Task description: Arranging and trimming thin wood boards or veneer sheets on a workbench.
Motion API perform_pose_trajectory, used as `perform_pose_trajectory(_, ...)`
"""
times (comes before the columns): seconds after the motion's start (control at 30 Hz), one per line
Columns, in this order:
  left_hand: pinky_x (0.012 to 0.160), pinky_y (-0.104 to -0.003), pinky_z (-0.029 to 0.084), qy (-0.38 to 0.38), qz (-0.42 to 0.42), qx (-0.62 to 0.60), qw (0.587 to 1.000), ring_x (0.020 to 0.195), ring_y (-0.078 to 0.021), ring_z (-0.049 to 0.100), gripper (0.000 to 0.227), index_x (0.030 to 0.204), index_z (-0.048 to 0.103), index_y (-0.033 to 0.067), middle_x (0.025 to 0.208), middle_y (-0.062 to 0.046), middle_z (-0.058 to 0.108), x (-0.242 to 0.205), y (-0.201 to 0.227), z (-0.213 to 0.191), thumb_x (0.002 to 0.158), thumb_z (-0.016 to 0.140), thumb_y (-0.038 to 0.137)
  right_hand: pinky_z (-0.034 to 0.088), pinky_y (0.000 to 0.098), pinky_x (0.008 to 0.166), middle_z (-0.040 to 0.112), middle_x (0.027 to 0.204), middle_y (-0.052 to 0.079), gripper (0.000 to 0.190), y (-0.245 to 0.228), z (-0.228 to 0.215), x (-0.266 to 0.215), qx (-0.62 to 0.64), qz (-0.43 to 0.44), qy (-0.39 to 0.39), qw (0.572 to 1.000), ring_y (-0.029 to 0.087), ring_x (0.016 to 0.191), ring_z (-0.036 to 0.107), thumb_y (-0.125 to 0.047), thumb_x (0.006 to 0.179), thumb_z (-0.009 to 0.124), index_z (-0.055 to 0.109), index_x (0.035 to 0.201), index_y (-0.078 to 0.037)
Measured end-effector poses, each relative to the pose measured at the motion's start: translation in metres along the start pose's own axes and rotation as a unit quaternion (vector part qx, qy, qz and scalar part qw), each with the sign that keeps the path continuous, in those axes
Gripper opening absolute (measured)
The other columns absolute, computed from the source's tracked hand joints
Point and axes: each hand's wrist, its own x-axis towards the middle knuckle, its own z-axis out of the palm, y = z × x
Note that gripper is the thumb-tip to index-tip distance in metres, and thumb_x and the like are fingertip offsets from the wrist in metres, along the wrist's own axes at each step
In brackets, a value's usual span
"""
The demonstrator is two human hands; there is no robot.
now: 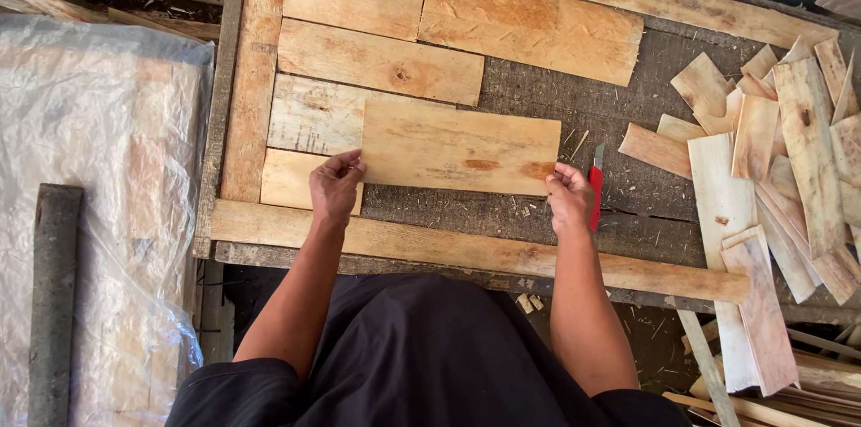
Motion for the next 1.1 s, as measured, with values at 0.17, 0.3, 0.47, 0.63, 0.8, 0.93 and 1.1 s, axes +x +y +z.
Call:
perform_pose_trajectory(0.17, 0.071, -0.017, 0.054, -0.01, 0.038, 0.006, 0.999, 0.076, -0.0054, 0.063, 0.029, 0.119, 0.075, -0.0012, 0.091, -0.001, 0.072, 0.015, 0.012, 0.002, 0.09, 0.075, 0.0, 0.047, 0.019, 0.052, 0.064, 0.091, -0.002, 0.027, -0.022, 0.012, 0.013, -0.004, 0.009, 0.002, 1.0, 0.005, 0.069, 0.058, 0.003, 0.091, 0.072, 0.069, 0.116, -0.006)
perform_pose_trajectory(0.3, 0.064, -0.018, 0.052, -0.005, 0.066, 0.089, 0.994, 0.073, -0.006, 0.058, 0.027, 0.119, 0.075, -0.0011, 0.092, -0.002, 0.071, 0.029, 0.033, 0.019, 0.093, 0.074, 0.002, 0.05, 0.0184, 0.053, 0.066, 0.089, -0.002, 0.028, -0.052, 0.023, 0.029, -0.002, -0.005, 0.022, 1.0, 0.005, 0.068, 0.059, 0.002, 0.092, 0.07, 0.071, 0.118, -0.006)
perform_pose_trajectory(0.47, 0.062, -0.02, 0.054, -0.014, 0.086, 0.168, 0.982, 0.071, -0.0079, 0.061, 0.029, 0.122, 0.074, 0.0025, 0.093, -0.004, 0.073, 0.068, 0.061, 0.06, 0.093, 0.07, 0.003, 0.051, 0.0206, 0.062, 0.068, 0.092, -0.002, 0.026, -0.046, 0.017, 0.106, -0.007, -0.042, 0.037, 0.998, 0.006, 0.074, 0.059, 0.001, 0.094, 0.069, 0.073, 0.119, -0.006)
perform_pose_trajectory(0.63, 0.076, -0.024, 0.061, -0.073, 0.087, -0.02, 0.993, 0.086, -0.0102, 0.071, 0.031, 0.125, 0.069, 0.0004, 0.101, -0.006, 0.076, 0.117, 0.053, 0.091, 0.094, 0.065, -0.005, 0.054, 0.0199, 0.074, 0.07, 0.098, -0.001, 0.023, -0.07, 0.021, 0.146, -0.012, -0.095, 0.028, 0.995, 0.006, 0.081, 0.061, -0.002, 0.099, 0.068, 0.074, 0.121, -0.005)
perform_pose_trajectory(0.8, 0.076, -0.032, 0.064, -0.063, -0.001, -0.147, 0.987, 0.086, -0.0143, 0.071, 0.034, 0.128, 0.064, 0.0033, 0.101, -0.006, 0.072, 0.145, 0.056, 0.097, 0.096, 0.06, -0.007, 0.057, 0.0207, 0.082, 0.077, 0.108, 0.001, 0.023, -0.1, 0.02, 0.173, -0.062, -0.117, 0.02, 0.991, 0.008, 0.092, 0.07, -0.008, 0.098, 0.067, 0.075, 0.12, -0.006)
perform_pose_trajectory(0.93, 0.076, -0.033, 0.064, -0.041, -0.006, -0.15, 0.988, 0.084, -0.0136, 0.071, 0.035, 0.128, 0.064, 0.0049, 0.099, -0.005, 0.071, 0.158, 0.054, 0.084, 0.095, 0.062, -0.006, 0.054, 0.0333, 0.095, 0.066, 0.133, 0.01, 0.043, -0.156, 0.019, 0.161, -0.302, -0.108, 0.14, 0.937, 0.023, 0.108, 0.065, -0.008, 0.09, 0.074, 0.066, 0.132, -0.01)
perform_pose_trajectory(1.1, 0.077, -0.032, 0.064, -0.015, 0.012, -0.173, 0.985, 0.085, -0.012, 0.069, 0.033, 0.126, 0.065, 0.0064, 0.099, -0.002, 0.072, 0.16, 0.068, 0.061, 0.095, 0.063, -0.006, 0.031, 0.0473, 0.115, 0.039, 0.149, 0.027, 0.09, -0.165, 0.011, 0.2, -0.411, -0.184, 0.112, 0.886, 0.041, 0.139, 0.038, -0.022, 0.085, 0.094, 0.035, 0.149, 0.0)
